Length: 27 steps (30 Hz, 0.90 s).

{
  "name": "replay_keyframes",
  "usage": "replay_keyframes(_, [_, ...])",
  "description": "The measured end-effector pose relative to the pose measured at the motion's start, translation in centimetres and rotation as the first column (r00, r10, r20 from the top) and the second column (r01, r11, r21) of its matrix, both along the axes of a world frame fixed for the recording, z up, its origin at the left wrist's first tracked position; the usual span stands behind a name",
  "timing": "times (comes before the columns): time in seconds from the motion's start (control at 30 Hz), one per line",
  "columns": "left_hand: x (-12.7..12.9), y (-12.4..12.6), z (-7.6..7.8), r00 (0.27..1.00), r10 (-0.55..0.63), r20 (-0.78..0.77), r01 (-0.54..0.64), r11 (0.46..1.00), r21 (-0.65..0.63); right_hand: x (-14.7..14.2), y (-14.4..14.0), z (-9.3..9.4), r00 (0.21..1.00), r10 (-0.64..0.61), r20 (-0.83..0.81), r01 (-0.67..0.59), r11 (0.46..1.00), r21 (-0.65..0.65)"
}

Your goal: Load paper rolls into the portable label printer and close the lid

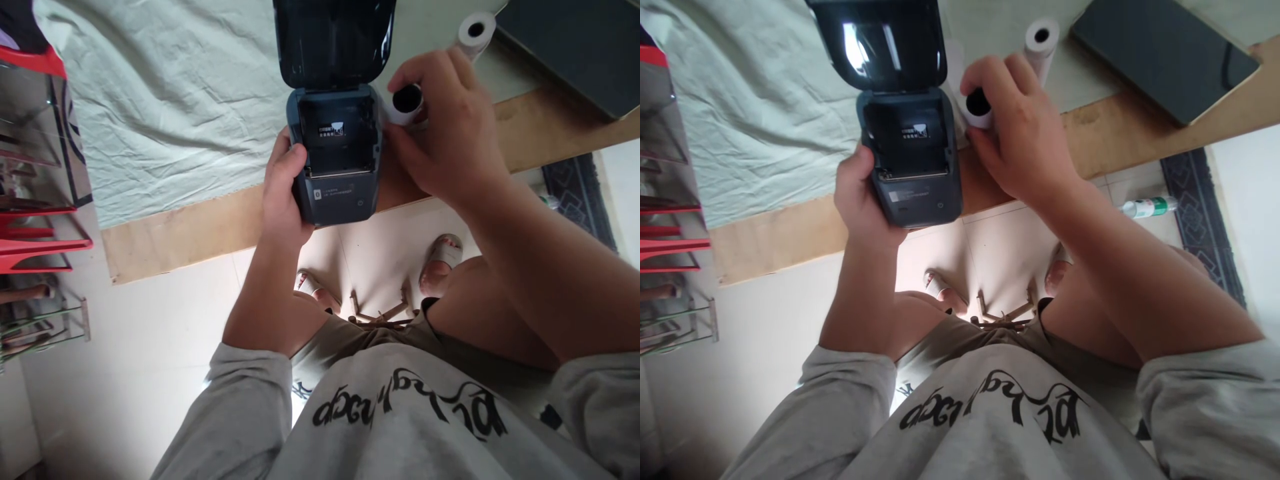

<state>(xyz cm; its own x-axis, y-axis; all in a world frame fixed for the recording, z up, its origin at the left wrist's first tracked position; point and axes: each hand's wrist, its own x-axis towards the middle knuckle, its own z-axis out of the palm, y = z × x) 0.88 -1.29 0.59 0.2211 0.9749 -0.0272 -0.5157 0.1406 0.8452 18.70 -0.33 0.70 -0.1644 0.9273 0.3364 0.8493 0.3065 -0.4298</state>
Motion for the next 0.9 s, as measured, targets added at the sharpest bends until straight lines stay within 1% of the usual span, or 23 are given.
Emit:
replay_keyframes(0.1, [0.02, 0.07, -0.07, 1.000, 0.027, 0.000, -0.027, 1.000, -0.001, 0.01, 0.15, 0.00, 0.999, 0.038, -0.022, -0.038, 0.999, 0.009])
replay_keyframes(0.17, [-0.08, 0.17, -0.18, 1.000, 0.016, 0.004, -0.016, 1.000, 0.010, -0.09, 0.15, -0.04, 0.998, 0.065, -0.016, -0.065, 0.998, -0.002])
replay_keyframes(0.23, [-0.18, 0.24, -0.28, 1.000, 0.003, 0.006, -0.003, 1.000, 0.016, -0.19, 0.12, -0.14, 0.999, 0.049, -0.001, -0.049, 0.999, 0.002])
replay_keyframes(0.33, [-0.19, 0.24, -0.31, 1.000, 0.021, -0.008, -0.021, 1.000, 0.017, -0.22, 0.14, -0.37, 1.000, -0.002, 0.008, 0.001, 1.000, 0.028])
replay_keyframes(0.43, [-0.04, 0.17, -0.26, 0.999, 0.041, -0.033, -0.040, 0.999, 0.016, -0.10, 0.23, -0.49, 1.000, 0.021, -0.003, -0.021, 0.999, 0.038])
replay_keyframes(0.53, [-0.01, 0.17, -0.27, 0.998, 0.046, -0.031, -0.045, 0.999, 0.018, -0.05, 0.24, -0.43, 0.999, 0.046, -0.016, -0.046, 0.999, 0.016])
replay_keyframes(0.7, [-0.29, 0.28, -0.37, 1.000, -0.016, 0.010, 0.016, 1.000, 0.019, -0.20, 0.02, -0.37, 0.998, -0.058, 0.005, 0.058, 0.998, 0.023])
replay_keyframes(0.73, [-0.32, 0.29, -0.36, 1.000, -0.016, 0.016, 0.016, 1.000, 0.024, -0.20, -0.01, -0.39, 0.999, -0.044, -0.006, 0.045, 0.999, 0.031])
replay_keyframes(0.83, [-0.30, 0.29, -0.24, 1.000, 0.005, 0.026, -0.005, 1.000, 0.025, -0.14, -0.06, -0.49, 0.998, 0.049, -0.039, -0.048, 0.998, 0.037])
replay_keyframes(0.9, [-0.24, 0.29, -0.16, 1.000, 0.009, 0.026, -0.010, 1.000, 0.023, -0.14, -0.09, -0.52, 0.997, 0.070, -0.034, -0.070, 0.997, 0.027])
